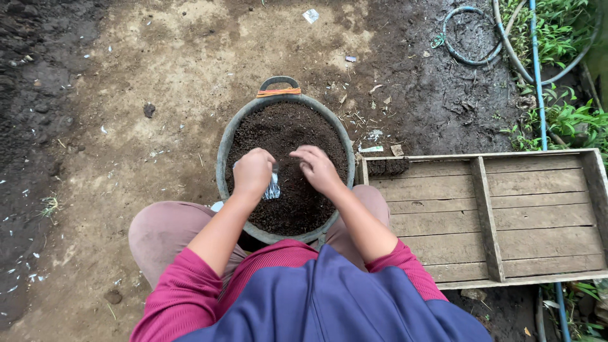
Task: The person sits on the ground and repeatedly scoops soil from a bucket, mixes it with a small amount of material from a plastic packet, and rolls it into a ball. The person then places the formed soil ball into a wooden tray.
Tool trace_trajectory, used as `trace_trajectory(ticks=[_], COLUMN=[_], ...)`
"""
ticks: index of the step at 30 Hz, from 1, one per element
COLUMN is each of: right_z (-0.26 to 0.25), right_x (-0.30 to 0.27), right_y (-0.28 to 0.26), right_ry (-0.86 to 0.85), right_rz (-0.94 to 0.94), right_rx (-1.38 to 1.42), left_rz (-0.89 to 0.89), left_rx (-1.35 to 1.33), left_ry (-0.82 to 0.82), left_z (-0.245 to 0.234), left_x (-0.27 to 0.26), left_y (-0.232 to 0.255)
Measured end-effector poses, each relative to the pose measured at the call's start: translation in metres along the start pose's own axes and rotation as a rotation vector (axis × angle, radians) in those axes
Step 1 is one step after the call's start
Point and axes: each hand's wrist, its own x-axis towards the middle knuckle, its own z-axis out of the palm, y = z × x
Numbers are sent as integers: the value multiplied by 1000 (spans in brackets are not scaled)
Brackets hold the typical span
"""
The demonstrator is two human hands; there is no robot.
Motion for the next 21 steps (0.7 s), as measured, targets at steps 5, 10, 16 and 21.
trace_trajectory(ticks=[5,10,16,21], right_z=[15,33,2,3], right_x=[-25,-5,30,32], right_y=[1,63,-13,-44], right_ry=[-64,132,418,589], right_rz=[9,93,663,543], right_rx=[-530,-332,1122,1055], left_rz=[-31,55,90,-25], left_rx=[-73,-122,-77,-94], left_ry=[-77,-94,-195,-307], left_z=[-25,6,30,27], left_x=[-6,-12,-15,-6], left_y=[17,26,41,50])
